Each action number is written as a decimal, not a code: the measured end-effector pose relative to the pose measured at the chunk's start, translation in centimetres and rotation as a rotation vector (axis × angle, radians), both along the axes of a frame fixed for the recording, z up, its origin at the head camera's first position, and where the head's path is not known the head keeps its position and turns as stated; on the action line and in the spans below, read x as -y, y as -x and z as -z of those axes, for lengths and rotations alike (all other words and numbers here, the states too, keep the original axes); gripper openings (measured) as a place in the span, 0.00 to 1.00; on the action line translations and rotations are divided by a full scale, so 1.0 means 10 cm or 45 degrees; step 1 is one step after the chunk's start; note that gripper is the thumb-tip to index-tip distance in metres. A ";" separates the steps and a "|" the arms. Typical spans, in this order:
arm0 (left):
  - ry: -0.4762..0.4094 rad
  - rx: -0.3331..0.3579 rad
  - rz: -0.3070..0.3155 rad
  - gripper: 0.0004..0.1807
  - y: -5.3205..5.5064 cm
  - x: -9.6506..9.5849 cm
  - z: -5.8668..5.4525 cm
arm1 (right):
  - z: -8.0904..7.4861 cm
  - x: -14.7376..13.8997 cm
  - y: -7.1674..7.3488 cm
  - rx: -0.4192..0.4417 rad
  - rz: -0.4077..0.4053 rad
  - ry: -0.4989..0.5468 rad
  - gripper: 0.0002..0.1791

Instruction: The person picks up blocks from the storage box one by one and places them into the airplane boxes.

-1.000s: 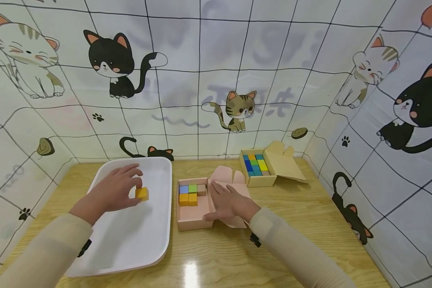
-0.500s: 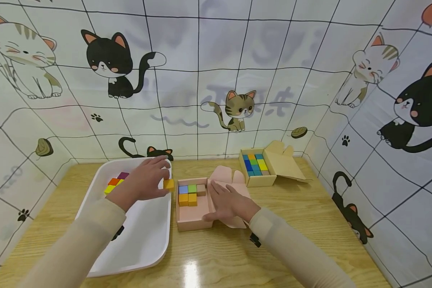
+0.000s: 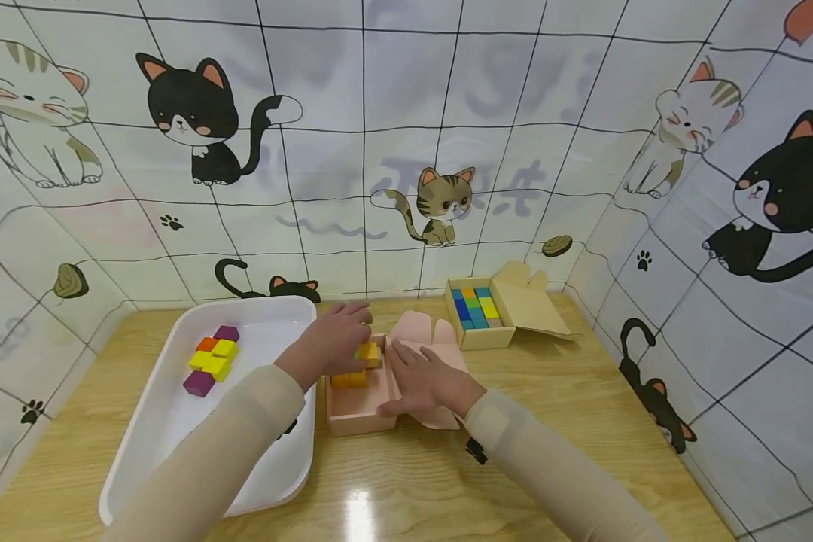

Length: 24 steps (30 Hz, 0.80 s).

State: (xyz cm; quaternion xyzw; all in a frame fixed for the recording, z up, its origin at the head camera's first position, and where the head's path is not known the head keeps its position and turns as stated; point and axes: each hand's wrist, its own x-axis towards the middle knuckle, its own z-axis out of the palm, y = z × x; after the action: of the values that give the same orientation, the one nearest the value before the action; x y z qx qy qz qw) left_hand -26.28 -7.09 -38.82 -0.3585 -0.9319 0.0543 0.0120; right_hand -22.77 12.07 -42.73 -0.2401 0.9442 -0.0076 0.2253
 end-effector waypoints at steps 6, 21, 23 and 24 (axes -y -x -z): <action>0.071 0.071 -0.046 0.21 0.04 -0.13 0.11 | 0.00 -0.01 0.00 -0.012 -0.015 0.023 0.62; 0.086 0.062 -0.004 0.28 0.07 -0.23 0.36 | 0.00 -0.01 -0.02 -0.032 -0.035 0.070 0.61; 0.132 0.011 0.016 0.31 0.07 -0.23 0.39 | 0.01 -0.01 -0.02 -0.034 -0.032 0.066 0.61; 0.151 -0.009 0.022 0.32 0.07 -0.23 0.40 | 0.01 -0.02 -0.02 -0.035 -0.031 0.065 0.61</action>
State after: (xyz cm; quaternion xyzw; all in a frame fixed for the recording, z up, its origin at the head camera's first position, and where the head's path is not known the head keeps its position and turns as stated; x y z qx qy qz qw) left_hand -26.96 -4.81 -42.81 -0.3666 -0.9238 0.1107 -0.0056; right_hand -22.60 12.23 -42.87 -0.2572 0.9438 -0.0256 0.2061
